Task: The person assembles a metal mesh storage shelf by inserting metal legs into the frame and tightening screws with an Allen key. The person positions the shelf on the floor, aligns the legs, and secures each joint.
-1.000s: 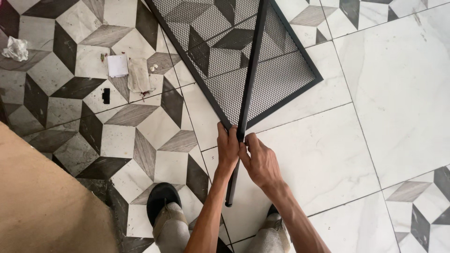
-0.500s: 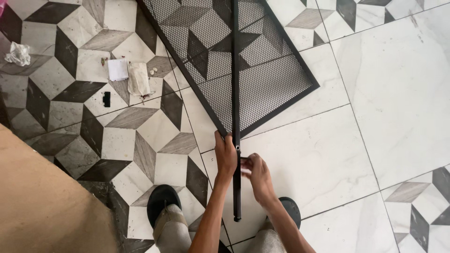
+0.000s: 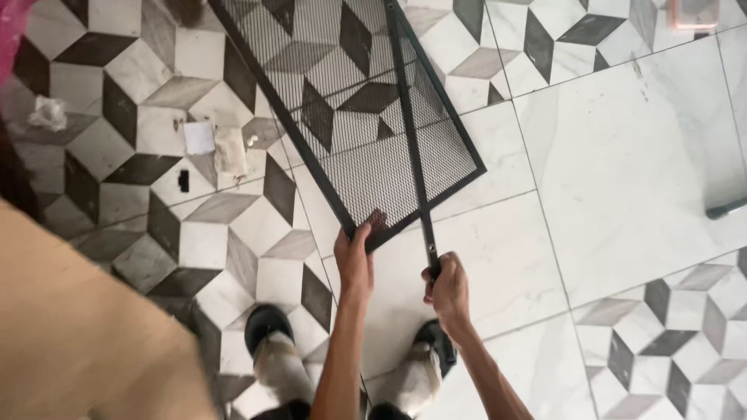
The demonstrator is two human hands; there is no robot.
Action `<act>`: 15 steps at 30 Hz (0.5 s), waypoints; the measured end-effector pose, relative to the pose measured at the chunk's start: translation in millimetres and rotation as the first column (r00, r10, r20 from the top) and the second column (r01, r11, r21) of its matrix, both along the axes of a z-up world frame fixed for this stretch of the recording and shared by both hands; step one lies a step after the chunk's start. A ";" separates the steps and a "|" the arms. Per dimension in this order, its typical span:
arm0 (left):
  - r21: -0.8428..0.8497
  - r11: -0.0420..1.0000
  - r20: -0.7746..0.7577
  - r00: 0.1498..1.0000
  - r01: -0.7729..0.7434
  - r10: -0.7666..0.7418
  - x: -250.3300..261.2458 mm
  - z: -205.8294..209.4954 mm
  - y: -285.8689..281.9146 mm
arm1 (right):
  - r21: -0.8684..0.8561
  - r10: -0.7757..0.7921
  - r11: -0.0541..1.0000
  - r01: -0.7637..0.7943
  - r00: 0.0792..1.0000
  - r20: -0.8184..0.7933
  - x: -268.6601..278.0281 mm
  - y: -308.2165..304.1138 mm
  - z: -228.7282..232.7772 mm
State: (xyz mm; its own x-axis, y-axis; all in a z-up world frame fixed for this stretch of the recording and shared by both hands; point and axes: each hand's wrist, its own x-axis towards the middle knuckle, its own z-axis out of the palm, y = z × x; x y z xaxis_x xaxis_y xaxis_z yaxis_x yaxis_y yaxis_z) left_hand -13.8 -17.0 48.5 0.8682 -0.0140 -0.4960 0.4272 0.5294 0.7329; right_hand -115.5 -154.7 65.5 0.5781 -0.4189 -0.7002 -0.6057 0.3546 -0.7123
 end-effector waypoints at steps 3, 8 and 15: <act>0.057 0.996 -0.119 0.991 0.069 -0.061 26.3 61.2 0.0 | -0.136 0.105 0.984 -0.116 0.990 -0.091 -0.9 -24.6 63.4; 0.407 0.869 -0.206 0.955 0.282 -0.214 48.4 194.1 -28.5 | -0.229 0.133 0.959 -0.164 0.980 -0.146 -15.5 -56.8 183.5; 0.281 0.934 -0.173 0.969 0.219 -0.175 8.3 402.3 -78.2 | -0.210 0.123 0.966 -0.152 0.982 -0.145 -54.6 -90.8 373.4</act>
